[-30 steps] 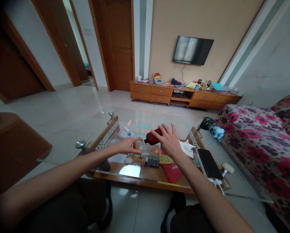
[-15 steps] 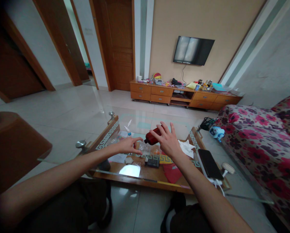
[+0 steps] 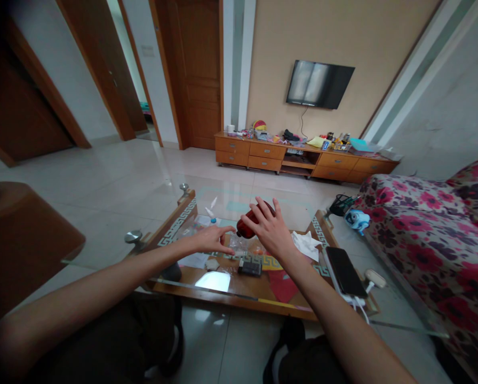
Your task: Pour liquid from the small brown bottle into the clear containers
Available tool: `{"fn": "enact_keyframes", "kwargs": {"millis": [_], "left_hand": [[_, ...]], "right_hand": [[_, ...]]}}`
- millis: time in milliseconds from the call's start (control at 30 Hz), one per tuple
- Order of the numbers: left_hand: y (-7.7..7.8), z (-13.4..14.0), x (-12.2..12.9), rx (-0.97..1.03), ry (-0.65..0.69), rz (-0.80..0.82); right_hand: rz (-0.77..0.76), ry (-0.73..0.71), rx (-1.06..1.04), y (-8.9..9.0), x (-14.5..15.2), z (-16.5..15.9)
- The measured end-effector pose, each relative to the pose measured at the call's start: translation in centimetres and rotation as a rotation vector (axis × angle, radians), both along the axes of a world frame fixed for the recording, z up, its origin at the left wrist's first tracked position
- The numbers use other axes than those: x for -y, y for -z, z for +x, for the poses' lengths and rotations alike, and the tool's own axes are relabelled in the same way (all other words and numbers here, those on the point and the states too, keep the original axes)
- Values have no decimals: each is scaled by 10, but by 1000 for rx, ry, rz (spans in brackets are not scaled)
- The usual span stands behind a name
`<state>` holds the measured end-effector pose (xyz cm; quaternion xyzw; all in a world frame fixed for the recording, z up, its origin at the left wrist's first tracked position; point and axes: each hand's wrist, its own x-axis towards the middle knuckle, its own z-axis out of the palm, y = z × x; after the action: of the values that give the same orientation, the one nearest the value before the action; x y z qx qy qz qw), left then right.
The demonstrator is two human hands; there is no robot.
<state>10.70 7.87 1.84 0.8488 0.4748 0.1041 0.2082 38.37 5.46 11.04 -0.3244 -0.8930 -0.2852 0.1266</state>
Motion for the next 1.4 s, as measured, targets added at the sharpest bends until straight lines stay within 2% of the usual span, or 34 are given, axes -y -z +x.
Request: {"fn": "enact_keyframes", "kwargs": {"millis": [200,433,800,1033,1400], "left_hand": [[-5,-4,2,4,12,16],[-10,-4,7,3,10,12],[-5,-8,5,-1,33,43],[-3,-8,5,-34,24,53],[-9,-7,10,-53,11,93]], "right_hand": [[19,-58,50,-7,1,-12],[37,-74,71,-11,0,-12],[30,-109,165,-31,3,-32],[9,-142,116,-33,7,-40],[87,-177,236,-35,9,-54]]}}
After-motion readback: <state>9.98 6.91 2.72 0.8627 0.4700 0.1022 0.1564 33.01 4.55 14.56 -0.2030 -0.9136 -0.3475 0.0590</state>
